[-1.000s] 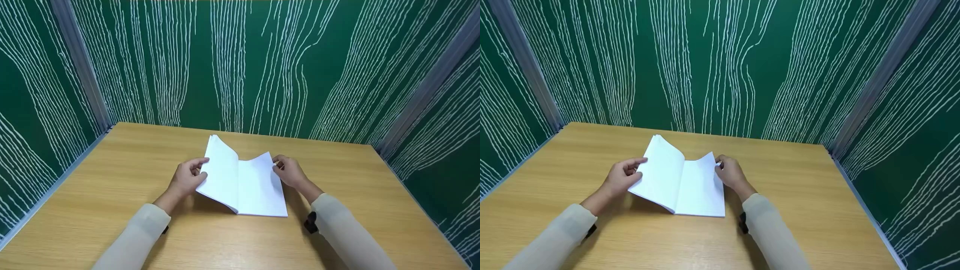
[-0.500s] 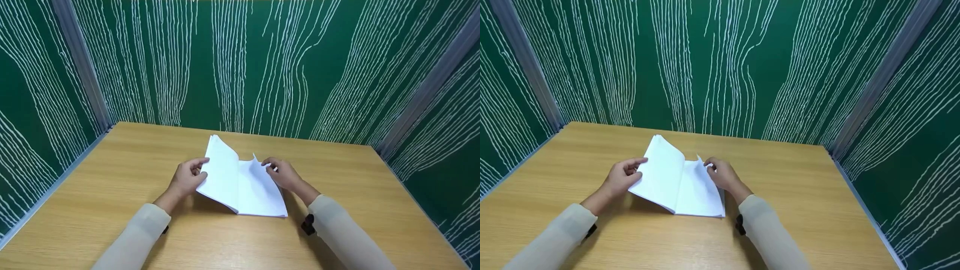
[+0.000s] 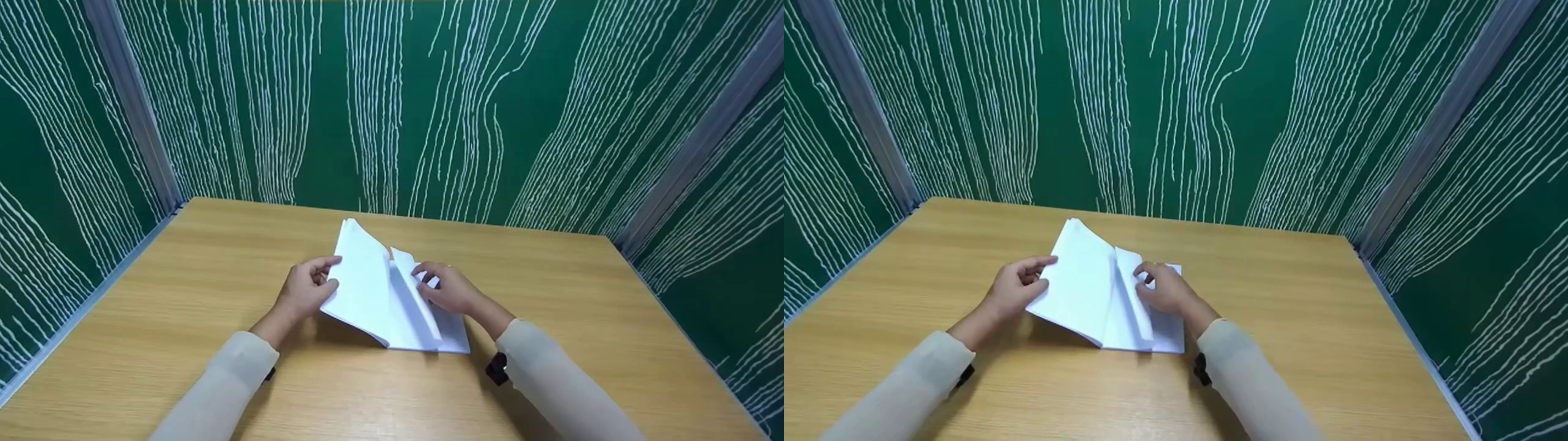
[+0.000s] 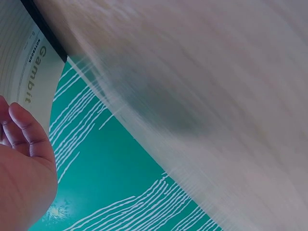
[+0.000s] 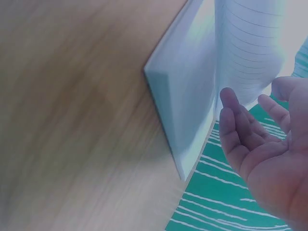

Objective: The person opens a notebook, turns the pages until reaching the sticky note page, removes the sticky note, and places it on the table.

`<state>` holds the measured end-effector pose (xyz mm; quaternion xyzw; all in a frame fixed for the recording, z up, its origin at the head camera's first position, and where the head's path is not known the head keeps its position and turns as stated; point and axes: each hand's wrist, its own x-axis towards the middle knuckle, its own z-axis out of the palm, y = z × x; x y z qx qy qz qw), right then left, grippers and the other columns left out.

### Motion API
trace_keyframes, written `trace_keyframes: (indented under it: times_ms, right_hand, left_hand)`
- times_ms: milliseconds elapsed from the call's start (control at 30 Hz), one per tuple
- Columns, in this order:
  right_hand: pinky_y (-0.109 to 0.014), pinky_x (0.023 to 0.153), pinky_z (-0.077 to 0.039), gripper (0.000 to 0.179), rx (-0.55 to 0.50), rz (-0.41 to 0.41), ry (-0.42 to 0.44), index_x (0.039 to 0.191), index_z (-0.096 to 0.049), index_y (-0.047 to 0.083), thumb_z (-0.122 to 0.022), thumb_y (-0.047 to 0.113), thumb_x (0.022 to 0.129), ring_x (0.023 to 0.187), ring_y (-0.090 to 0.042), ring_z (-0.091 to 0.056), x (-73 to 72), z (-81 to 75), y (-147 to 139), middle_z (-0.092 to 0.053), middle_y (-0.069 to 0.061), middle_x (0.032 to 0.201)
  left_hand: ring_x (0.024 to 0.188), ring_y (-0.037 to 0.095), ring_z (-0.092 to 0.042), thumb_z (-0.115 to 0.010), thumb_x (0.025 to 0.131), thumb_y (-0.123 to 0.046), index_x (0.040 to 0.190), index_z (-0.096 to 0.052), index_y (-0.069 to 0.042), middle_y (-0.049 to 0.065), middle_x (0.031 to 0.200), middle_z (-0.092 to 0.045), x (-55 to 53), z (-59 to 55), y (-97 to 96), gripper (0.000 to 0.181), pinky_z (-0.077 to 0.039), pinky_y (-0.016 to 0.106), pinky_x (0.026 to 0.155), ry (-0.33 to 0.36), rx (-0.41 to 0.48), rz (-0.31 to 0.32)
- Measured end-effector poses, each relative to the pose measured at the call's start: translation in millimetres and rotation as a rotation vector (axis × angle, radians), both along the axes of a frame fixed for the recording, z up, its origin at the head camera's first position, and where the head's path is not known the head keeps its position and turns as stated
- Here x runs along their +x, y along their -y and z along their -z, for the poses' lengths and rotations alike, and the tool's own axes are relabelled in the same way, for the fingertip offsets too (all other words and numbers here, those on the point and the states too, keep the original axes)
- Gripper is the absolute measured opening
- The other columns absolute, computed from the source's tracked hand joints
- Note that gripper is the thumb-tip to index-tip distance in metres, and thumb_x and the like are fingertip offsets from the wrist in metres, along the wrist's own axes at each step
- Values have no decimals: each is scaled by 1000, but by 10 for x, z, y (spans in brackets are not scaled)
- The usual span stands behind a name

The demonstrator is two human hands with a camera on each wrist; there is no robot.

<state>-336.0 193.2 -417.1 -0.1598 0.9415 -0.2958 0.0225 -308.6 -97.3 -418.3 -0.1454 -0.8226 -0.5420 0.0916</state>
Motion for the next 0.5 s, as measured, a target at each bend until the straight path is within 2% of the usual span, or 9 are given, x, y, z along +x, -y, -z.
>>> trace_keyframes:
  times_ms: [300, 400, 500]
  right_hand:
    - [-25, 62, -45, 29, 44, -101, -4, 109, -54, 26, -56, 28, 81, 73, -14, -55, 84, -30, 140, -52, 1, 100]
    - [-25, 64, -47, 30, 49, -145, -5, 110, -54, 26, -57, 29, 80, 75, -12, -57, 116, -52, 209, -51, 1, 102]
    - [-28, 71, -48, 31, 54, -191, -11, 110, -54, 25, -57, 29, 80, 81, -11, -58, 145, -71, 283, -51, 1, 106]
  left_hand:
    - [66, 14, -45, -57, 78, -15, 114, -58, -20, 0, 89, -52, 9, -3, 1, 36, -39, 21, 56, 31, -9, -5]
    - [68, 15, -46, -57, 78, -14, 114, -58, -19, 2, 90, -52, 43, -57, 0, 36, -39, 21, 57, 50, -2, 1]
    - [69, 17, -46, -57, 79, -11, 115, -58, -14, 5, 91, -52, 124, -160, -6, 36, -39, 21, 57, 63, 6, 16]
